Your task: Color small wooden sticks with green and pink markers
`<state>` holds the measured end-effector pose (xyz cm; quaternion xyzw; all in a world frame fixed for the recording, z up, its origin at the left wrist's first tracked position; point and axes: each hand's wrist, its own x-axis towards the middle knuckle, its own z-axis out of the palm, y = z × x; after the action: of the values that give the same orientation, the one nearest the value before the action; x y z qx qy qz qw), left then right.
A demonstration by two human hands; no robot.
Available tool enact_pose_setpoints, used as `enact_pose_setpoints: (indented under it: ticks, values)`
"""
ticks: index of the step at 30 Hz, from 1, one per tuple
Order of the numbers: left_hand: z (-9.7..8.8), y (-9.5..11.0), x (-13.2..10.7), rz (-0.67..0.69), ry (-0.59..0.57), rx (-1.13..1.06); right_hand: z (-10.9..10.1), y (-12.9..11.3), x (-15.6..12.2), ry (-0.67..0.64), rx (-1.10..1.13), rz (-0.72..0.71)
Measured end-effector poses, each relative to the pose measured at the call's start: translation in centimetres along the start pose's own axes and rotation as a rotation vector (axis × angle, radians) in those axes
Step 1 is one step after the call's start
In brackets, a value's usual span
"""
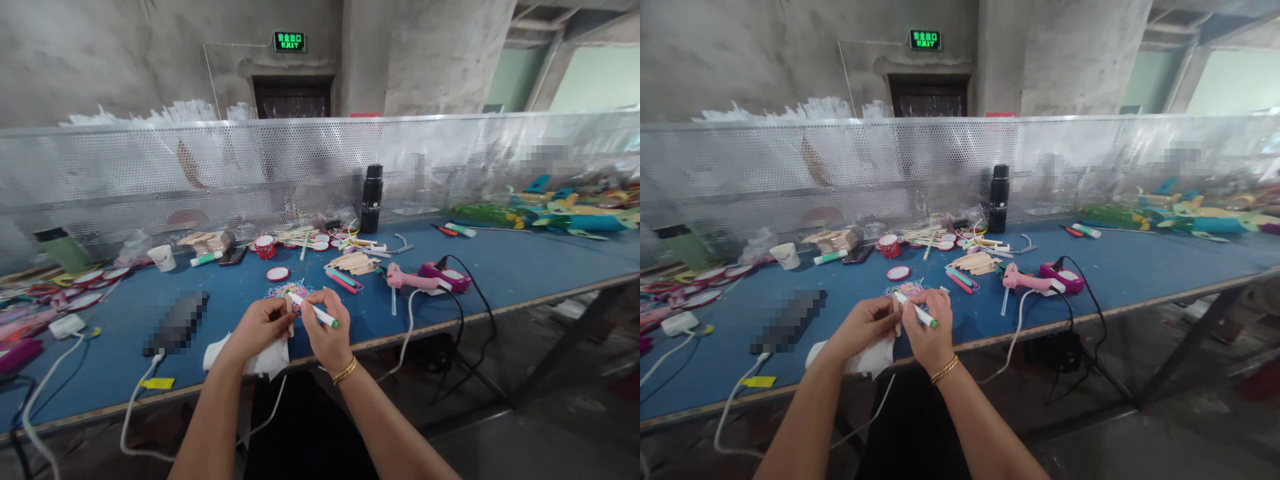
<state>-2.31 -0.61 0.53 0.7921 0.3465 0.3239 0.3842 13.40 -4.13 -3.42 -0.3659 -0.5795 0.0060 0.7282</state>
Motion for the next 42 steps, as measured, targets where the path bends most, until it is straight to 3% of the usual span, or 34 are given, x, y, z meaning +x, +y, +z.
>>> enact_pose_setpoints:
  ticks: [42]
  values:
    - [-0.07, 0.17, -0.04, 0.007, -0.003, 0.006, 0.01, 0.24, -0.31, 0.028, 0.01, 0.055]
